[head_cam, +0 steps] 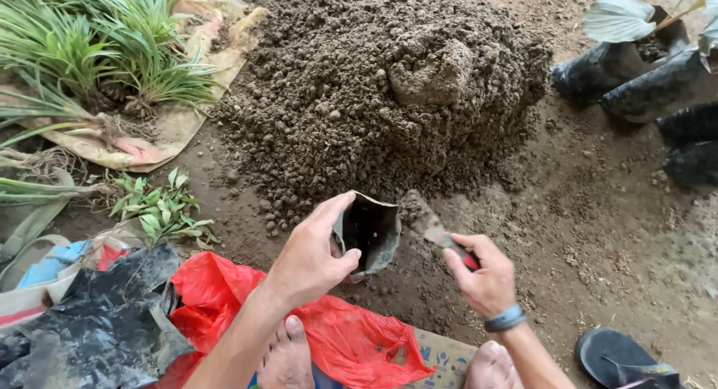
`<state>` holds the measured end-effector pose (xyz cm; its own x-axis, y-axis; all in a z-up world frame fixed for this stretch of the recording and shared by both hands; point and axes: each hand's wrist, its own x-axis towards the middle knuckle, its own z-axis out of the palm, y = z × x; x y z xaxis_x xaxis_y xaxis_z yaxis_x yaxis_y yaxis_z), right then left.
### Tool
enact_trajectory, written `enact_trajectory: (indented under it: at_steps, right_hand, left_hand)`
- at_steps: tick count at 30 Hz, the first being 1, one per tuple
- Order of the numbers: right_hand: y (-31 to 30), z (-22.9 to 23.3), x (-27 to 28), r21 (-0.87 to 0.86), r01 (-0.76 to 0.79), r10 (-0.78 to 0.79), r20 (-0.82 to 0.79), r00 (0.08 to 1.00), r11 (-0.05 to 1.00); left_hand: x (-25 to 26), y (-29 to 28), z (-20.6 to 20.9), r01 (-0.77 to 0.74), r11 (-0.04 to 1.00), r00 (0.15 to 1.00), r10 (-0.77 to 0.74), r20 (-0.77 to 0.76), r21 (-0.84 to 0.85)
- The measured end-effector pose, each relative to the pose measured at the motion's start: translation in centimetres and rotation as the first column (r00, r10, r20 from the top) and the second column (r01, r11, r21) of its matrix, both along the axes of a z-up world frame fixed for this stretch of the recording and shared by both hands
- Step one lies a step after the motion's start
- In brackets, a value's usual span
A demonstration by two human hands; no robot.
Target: The person uses a small trowel to scoop soil from a large pile and fills a black plastic nursery bag containing a small plant. They pat the soil down around the plant and then place the bag next to other potted plants.
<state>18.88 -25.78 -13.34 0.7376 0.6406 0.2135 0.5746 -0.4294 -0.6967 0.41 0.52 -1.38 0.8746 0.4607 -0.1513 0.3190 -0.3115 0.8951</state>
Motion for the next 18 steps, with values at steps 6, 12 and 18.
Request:
enact_trajectory:
  at_steps: [6,12,18]
  right_hand:
    - [1.5,10.8,0.7,-0.02,-0.171,0.172,0.125,0.977,0.985]
    - [6.0,15.3,-1.7,-0.117,-0.436,0.434,0.491,0.755,0.892]
    - [5.8,15.6,-2.4,-0.213,-0.413,0.432,0.706,0.561,0.885]
  left_hand:
    - [0.0,0.1,-0.6,0.068,0.995,0.995,-0.073,0.072,0.074]
    - [0.3,-0.3,0.3,0.119,0.992,0.989,-0.122,0.083,0.05]
    - [-0.1,0.0,-0.1,0.086,0.993,0.995,-0.09,0.043,0.076]
